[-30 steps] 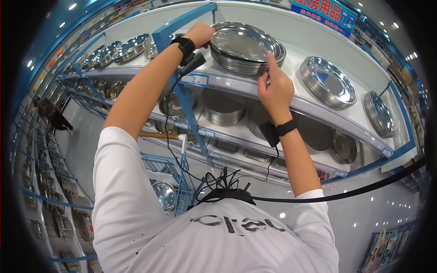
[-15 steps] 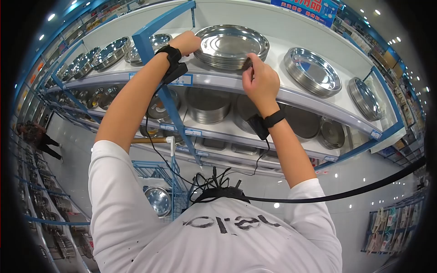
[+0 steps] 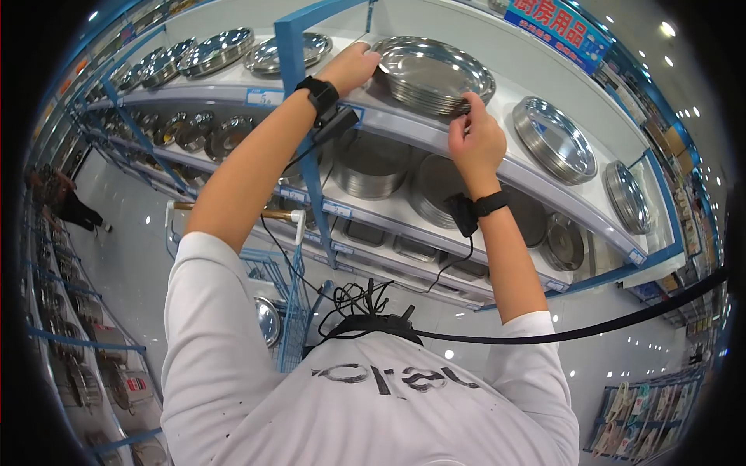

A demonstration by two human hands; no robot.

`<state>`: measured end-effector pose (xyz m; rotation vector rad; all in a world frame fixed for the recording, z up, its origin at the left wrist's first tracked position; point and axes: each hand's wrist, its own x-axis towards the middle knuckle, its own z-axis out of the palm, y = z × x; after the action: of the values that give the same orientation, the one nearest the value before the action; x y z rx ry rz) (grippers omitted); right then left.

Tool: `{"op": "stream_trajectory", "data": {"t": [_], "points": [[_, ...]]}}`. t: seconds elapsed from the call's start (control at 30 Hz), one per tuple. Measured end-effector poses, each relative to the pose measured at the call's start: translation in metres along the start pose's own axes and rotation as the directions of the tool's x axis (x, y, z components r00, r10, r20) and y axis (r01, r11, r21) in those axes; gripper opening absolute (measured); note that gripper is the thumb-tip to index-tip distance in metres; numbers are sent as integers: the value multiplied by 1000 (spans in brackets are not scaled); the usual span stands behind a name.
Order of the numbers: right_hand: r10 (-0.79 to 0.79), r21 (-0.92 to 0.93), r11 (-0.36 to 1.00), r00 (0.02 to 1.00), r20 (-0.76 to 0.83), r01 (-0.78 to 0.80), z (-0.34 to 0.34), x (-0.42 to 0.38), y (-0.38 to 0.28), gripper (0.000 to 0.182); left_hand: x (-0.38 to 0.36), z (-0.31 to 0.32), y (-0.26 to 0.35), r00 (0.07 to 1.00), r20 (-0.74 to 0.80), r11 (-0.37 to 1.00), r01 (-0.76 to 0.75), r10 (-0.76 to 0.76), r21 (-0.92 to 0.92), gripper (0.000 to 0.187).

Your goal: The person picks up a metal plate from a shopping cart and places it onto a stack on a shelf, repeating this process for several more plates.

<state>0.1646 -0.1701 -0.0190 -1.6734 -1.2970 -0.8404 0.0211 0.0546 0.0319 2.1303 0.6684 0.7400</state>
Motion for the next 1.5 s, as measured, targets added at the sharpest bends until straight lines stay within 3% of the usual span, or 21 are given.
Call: {"op": "stream_trajectory", "data": {"t": [0.03,0.07,0.1,0.13,0.2,0.27,0.4,0.47,0.57,0.6,0.67,0.7,0.73,0.8,0.83,0.87,0.93,1.07,1.2,1.27,1.5], "points": [[0,-18,1000,1000,-20,0,1,0,0,34,-18,2,-11,984,-145,992,-111,103,-54,43],[-1,-37,999,999,-41,-1,3,0,1,34,-49,-3,-11,974,-185,981,-152,129,-121,43],[-22,-36,999,998,-54,20,5,-1,3,35,-79,-9,-20,923,-275,953,-297,270,-62,39],[-28,-23,999,999,-39,27,6,-1,5,35,-129,-21,-2,959,-249,962,-186,134,-200,35],[26,-82,996,1000,-9,-26,8,-2,6,36,-202,-37,-10,953,-302,899,-138,7,-415,28],[25,-64,998,999,-26,-27,8,-2,2,35,-268,-60,-27,931,-353,898,-77,-91,-434,25],[87,-56,995,996,-3,-87,9,-3,-3,38,-397,-86,-109,730,-541,879,177,-418,-442,27],[16,-76,997,1000,-23,-18,14,-4,4,36,-471,-88,-166,491,-561,744,380,-666,-550,27],[-37,-219,975,999,-12,33,20,-4,18,35,-574,-72,-247,140,-461,480,344,-876,-807,23],[-110,-88,991,992,-58,105,25,-3,13,34,-602,-62,-271,14,-413,392,345,-911,-853,23],[-12,82,997,998,58,7,30,-2,82,33,-667,-30,-342,-116,-277,227,325,-954,-918,21],[-30,-310,949,997,66,49,24,1,75,31,-697,-10,-379,-188,-194,135,285,-963,-949,21],[-379,-377,860,925,-23,343,27,-3,69,33,-719,11,-411,-247,-107,46,238,-963,-970,21],[-118,-256,959,992,44,125,17,-2,43,34,-743,50,-458,-360,-103,-35,355,-927,-934,24],[-30,-195,980,998,51,40,17,-1,43,35,-756,68,-483,-366,-166,-95,599,-916,-795,25],[58,-133,990,997,56,-50,20,0,43,37,-781,103,-528,-366,-346,-38,732,-864,-681,36],[32,-201,979,999,32,-25,23,-1,22,37,-767,120,-541,-465,-281,-118,661,-840,-741,35],[35,-211,977,999,35,-27,23,0,37,37,-719,106,-518,-396,-185,-173,712,-900,-680,37],[29,-174,985,999,44,-21,24,0,34,40,-702,111,-528,-479,-265,-192,710,-837,-677,37],[34,-99,995,997,63,-28,24,0,38,44,-668,82,-486,-557,-266,-235,668,-787,-706,38],[39,-143,989,995,97,-25,22,0,32,43,-666,77,-486,-606,-283,-300,680,-743,-669,38]]}}
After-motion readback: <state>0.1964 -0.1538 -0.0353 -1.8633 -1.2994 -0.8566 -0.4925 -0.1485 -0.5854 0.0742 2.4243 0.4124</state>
